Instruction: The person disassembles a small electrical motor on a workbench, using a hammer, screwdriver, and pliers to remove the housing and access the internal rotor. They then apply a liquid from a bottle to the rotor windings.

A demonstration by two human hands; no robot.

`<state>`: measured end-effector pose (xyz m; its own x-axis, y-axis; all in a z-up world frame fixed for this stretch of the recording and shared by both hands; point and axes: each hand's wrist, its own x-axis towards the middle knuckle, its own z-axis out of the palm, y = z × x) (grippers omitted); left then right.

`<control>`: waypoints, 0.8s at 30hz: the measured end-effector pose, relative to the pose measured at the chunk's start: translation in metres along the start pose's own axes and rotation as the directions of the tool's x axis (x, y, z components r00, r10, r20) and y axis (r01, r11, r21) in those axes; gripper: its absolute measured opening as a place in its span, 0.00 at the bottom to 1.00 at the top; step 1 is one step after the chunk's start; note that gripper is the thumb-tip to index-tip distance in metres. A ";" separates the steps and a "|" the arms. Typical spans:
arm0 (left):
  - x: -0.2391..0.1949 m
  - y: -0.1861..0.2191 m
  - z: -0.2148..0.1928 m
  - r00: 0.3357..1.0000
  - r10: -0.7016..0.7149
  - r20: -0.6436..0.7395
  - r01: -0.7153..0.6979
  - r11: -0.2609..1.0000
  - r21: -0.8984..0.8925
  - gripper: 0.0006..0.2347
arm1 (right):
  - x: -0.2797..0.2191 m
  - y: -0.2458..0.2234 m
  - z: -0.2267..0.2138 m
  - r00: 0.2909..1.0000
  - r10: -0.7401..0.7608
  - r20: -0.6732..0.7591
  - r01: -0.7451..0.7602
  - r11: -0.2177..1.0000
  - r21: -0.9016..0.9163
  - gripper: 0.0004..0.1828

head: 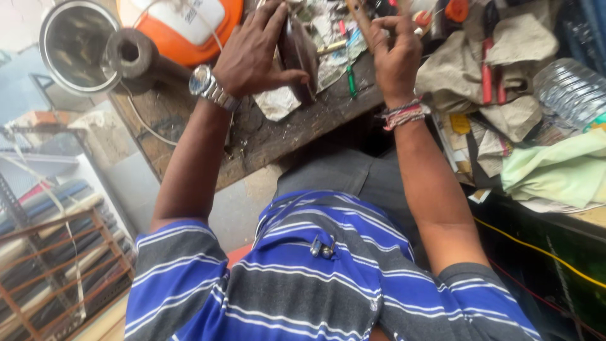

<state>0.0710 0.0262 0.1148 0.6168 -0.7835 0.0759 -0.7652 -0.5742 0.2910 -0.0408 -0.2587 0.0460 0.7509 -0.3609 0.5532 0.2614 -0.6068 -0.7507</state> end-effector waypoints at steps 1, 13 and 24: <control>0.000 0.004 -0.004 0.999 -0.041 0.037 0.041 0.999 -0.017 0.53 | 0.001 0.000 -0.005 0.996 -0.085 0.037 0.088 0.991 -0.099 0.28; 0.007 0.017 0.008 0.986 -0.163 0.020 0.164 0.965 -0.206 0.55 | 0.019 0.065 0.035 0.923 0.021 0.384 0.249 0.729 -0.638 0.14; 0.007 0.018 0.011 0.992 -0.119 -0.039 0.111 0.980 -0.163 0.55 | 0.037 0.069 0.066 0.863 0.217 0.457 0.259 0.585 -0.769 0.23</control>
<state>0.0595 0.0079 0.1098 0.7102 -0.6997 0.0781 -0.6516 -0.6112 0.4493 0.0450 -0.2669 -0.0096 0.9815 -0.1200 0.1490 -0.1186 -0.9928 -0.0177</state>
